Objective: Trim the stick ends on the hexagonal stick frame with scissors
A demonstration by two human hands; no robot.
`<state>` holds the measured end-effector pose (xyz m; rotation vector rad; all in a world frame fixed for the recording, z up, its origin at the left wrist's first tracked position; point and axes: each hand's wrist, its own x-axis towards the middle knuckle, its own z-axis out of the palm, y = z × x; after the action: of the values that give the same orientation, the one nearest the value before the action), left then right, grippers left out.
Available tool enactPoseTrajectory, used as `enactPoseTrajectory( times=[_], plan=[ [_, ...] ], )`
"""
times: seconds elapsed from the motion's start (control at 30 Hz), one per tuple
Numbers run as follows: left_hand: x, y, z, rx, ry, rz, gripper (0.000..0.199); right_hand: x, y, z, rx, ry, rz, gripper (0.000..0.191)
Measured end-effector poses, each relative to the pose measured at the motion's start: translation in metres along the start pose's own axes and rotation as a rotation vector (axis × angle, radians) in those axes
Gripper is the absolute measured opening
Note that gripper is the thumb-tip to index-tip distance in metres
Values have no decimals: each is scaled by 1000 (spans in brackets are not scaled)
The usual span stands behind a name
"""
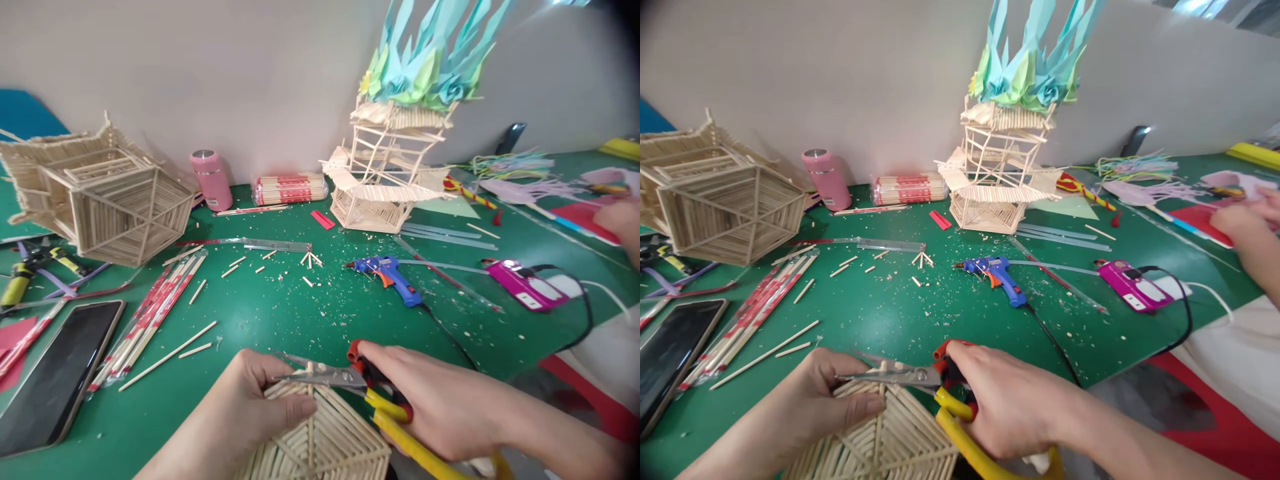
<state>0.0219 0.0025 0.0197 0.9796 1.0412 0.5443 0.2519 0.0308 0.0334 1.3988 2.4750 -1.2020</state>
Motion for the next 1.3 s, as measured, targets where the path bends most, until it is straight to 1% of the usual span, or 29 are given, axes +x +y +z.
enactPoseTrajectory(
  times=[0.13, 0.23, 0.3, 0.4, 0.5, 0.63, 0.73, 0.83, 0.9, 1.03, 1.1, 1.17, 1.23, 1.3],
  plan=[
    [3, -8, 3, 18, 22, 1, 18, -1, 1, 6, -53, -46, 51, 25],
    [3, -13, 5, -17, 57, 4, 20, -1, -1, 7, -63, -58, 84, 23],
    [2, -16, 6, -22, 71, -11, 20, -1, -1, 8, -52, -56, 86, 21],
    [1, -18, 6, 30, 81, -41, 20, -2, 0, 10, -31, -56, 76, 20],
    [1, -19, 6, 42, 78, -44, 20, -3, 2, 14, -46, -44, 81, 21],
    [1, -18, 5, 3, 86, -54, 20, -2, 4, 14, -70, 2, 65, 28],
    [4, -14, 2, 3, 60, -53, 18, 5, 3, 10, -63, -9, 60, 30],
    [8, -8, -5, 30, 103, -48, 16, 16, 2, 5, -58, -18, 88, 34],
    [10, -4, -9, 31, 117, -56, 16, 22, 2, 4, -43, -1, 90, 36],
    [15, 5, -15, -11, 89, -56, 14, 28, 4, 3, 35, 41, 47, 38],
    [17, 7, -17, -26, 90, -62, 16, 27, 6, 0, 88, 20, 53, 41],
    [19, 6, -19, -50, 78, -87, 15, 25, 8, -4, 125, -28, 71, 47],
    [21, 4, -22, -55, 66, -116, 18, 23, 9, -9, 128, -66, 88, 53],
    [22, 2, -24, -23, 67, -132, 23, 22, 9, -11, 109, -72, 82, 56]
  ],
)
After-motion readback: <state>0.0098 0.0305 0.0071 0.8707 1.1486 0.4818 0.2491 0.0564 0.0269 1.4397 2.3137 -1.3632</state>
